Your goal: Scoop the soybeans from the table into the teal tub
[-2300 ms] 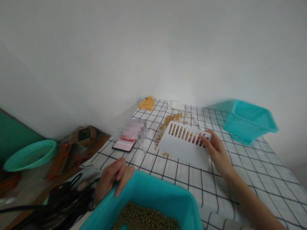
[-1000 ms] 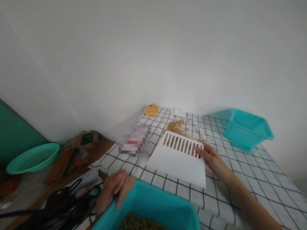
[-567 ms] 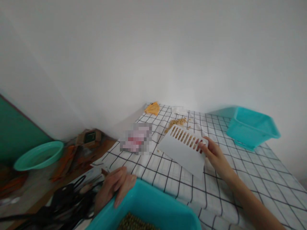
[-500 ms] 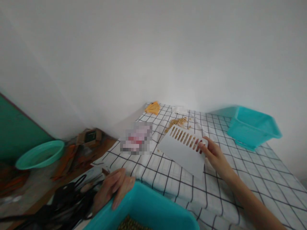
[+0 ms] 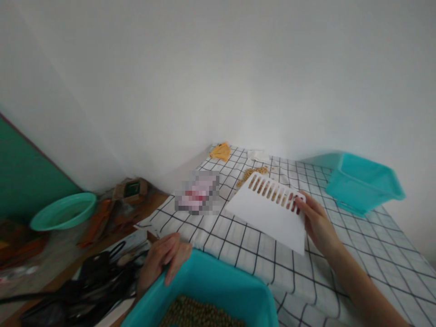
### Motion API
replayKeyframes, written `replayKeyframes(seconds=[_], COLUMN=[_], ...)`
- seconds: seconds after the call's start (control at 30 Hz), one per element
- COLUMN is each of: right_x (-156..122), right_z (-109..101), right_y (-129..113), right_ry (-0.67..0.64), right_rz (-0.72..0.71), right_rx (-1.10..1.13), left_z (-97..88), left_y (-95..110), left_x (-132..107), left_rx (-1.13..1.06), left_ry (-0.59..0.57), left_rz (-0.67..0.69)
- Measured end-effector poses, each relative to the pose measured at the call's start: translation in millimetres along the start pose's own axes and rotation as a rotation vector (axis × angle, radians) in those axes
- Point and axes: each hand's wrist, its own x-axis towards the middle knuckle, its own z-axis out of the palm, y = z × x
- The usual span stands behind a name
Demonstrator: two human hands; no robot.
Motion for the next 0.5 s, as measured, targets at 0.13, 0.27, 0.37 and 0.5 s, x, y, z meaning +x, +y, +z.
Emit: replayKeyframes(seconds=[0.13,0.27,0.37,0.5], right_x=[7,9,10,10], right_z=[-5,-6,-6,-5], right_y=[6,9,9,5], right_ry=[0.161,0.184,0.173,0.171], right_rz=[-0.016,-0.041,-0.089,-0.169], right_rx=[-0.013,-0.080,-0.151,-0.259], left_z=[5.7,18.8,31.1,40.7], left_y=[9,15,13,6], left_x=[0,5,12,22], left_rx=[-0.011,-0.015,0.010,0.057], left_ry=[0.006,-0.042,-0.078,-0.087], left_rz=[-0.085,-0.061,-0.053,-0.084])
